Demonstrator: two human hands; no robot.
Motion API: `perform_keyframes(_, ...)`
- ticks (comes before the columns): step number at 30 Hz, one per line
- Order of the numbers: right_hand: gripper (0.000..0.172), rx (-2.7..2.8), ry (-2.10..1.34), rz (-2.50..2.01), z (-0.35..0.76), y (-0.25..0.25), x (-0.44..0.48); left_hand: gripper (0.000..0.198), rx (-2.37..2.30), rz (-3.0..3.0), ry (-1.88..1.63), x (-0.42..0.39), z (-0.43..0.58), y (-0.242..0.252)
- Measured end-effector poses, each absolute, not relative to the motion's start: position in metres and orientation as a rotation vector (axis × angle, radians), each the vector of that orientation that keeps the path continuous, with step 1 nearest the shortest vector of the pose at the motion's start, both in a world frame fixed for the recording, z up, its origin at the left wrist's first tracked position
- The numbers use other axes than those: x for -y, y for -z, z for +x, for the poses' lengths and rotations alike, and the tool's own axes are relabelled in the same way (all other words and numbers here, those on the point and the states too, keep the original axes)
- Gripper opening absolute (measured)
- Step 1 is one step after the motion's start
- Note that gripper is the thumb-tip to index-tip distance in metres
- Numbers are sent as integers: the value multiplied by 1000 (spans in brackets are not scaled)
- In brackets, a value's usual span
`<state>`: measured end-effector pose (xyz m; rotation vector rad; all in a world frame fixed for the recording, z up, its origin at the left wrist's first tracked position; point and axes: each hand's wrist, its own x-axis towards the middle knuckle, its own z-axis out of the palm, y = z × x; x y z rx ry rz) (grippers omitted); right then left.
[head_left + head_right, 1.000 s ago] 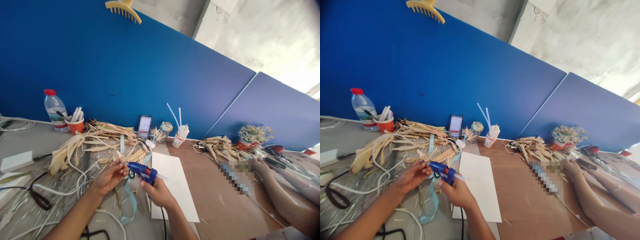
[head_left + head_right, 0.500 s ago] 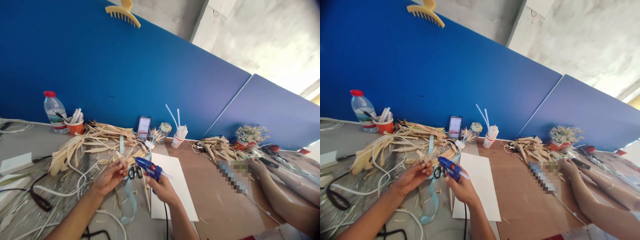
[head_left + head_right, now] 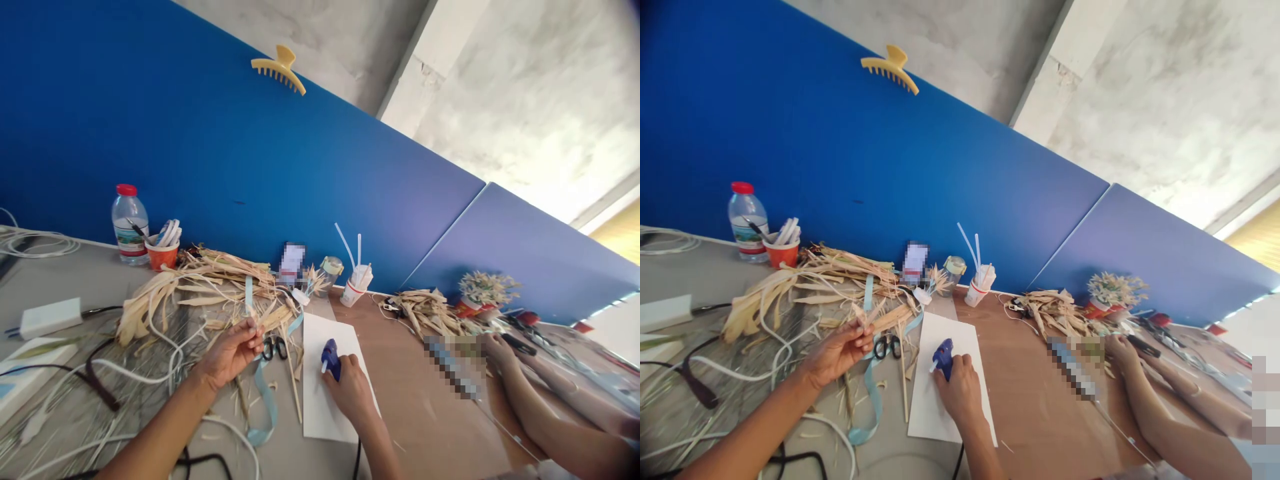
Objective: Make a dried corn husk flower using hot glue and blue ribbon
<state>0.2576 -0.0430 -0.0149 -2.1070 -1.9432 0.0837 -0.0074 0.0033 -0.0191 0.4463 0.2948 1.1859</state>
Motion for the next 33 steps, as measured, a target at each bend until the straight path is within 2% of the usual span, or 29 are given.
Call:
perform_keyframes(5, 24, 1979, -197, -2103, 267, 22, 49, 12, -297, 467, -1201, -2, -6, 18)
perform_keyframes(9, 31, 1911, -234, -1826, 266, 8, 53, 13, -305, 475, -1191, -1, -5, 16)
perform_keyframes(11, 28, 1774, -325, -1612, 252, -3, 51, 13, -312, 481, -1176, 0, -4, 14)
perform_keyframes(17, 15, 1385, -968, -1236, 161, -16, 22, 14, -344, 495, -1169, 4, -2, 12)
perform_keyframes(24, 6, 1172, -1184, -1046, 119, -4, 6, 15, -452, 495, -1182, -1, -3, 17)
perform_keyframes(33, 4, 1174, -1202, -1051, 124, 3, 6, 14, -500, 552, -1144, 0, 1, 17)
